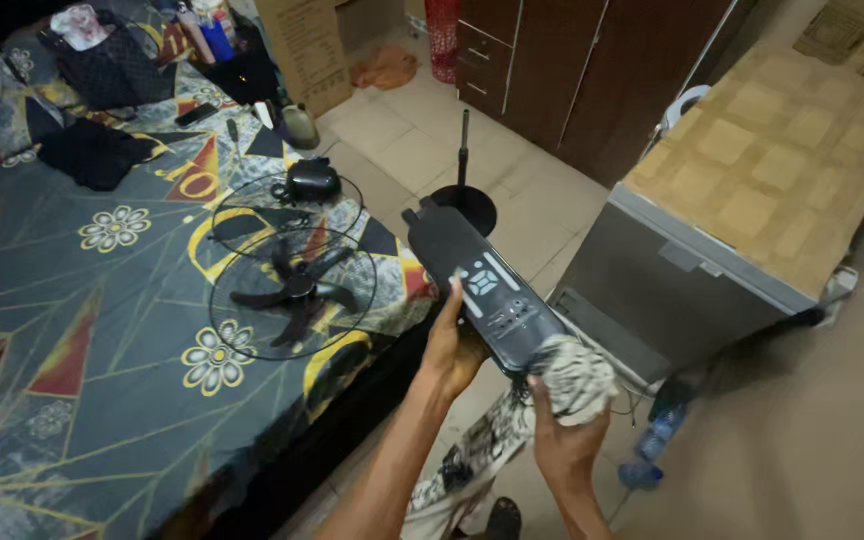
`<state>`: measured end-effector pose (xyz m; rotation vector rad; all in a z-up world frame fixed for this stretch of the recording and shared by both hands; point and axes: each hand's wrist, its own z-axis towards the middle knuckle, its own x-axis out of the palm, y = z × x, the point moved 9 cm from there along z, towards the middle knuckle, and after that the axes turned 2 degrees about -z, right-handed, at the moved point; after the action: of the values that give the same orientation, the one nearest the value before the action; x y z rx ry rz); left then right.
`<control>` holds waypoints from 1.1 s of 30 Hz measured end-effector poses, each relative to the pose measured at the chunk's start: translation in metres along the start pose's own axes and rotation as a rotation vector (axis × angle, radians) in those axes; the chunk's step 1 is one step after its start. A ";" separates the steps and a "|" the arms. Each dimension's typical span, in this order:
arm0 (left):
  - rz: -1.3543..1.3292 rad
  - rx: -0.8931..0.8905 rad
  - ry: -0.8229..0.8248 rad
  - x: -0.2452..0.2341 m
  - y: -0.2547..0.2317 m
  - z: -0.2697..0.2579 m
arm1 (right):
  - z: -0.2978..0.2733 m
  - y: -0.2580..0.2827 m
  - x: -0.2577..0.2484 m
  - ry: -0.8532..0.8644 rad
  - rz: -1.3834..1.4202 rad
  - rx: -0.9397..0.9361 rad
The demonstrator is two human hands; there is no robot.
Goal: The person wipes the base and motor housing of a standing fan with a cloth. They then use a screwdriver to tighten the pole to the base, completing the assembly.
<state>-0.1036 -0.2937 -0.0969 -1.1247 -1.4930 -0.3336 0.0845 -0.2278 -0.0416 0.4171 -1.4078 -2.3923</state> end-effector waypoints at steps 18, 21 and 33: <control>-0.377 0.347 -0.166 0.036 -0.060 0.223 | 0.222 -0.052 0.096 0.457 -0.282 -0.250; -0.261 0.352 -0.096 0.037 -0.080 0.288 | 0.250 -0.119 0.117 0.631 -0.410 0.134; -0.237 0.320 -0.050 0.078 -0.183 0.470 | 0.391 -0.190 0.247 0.682 0.081 0.477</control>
<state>-0.5209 0.0004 -0.0913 -0.7088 -1.6601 -0.2189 -0.3242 0.0594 -0.0461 1.1360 -1.5742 -1.5764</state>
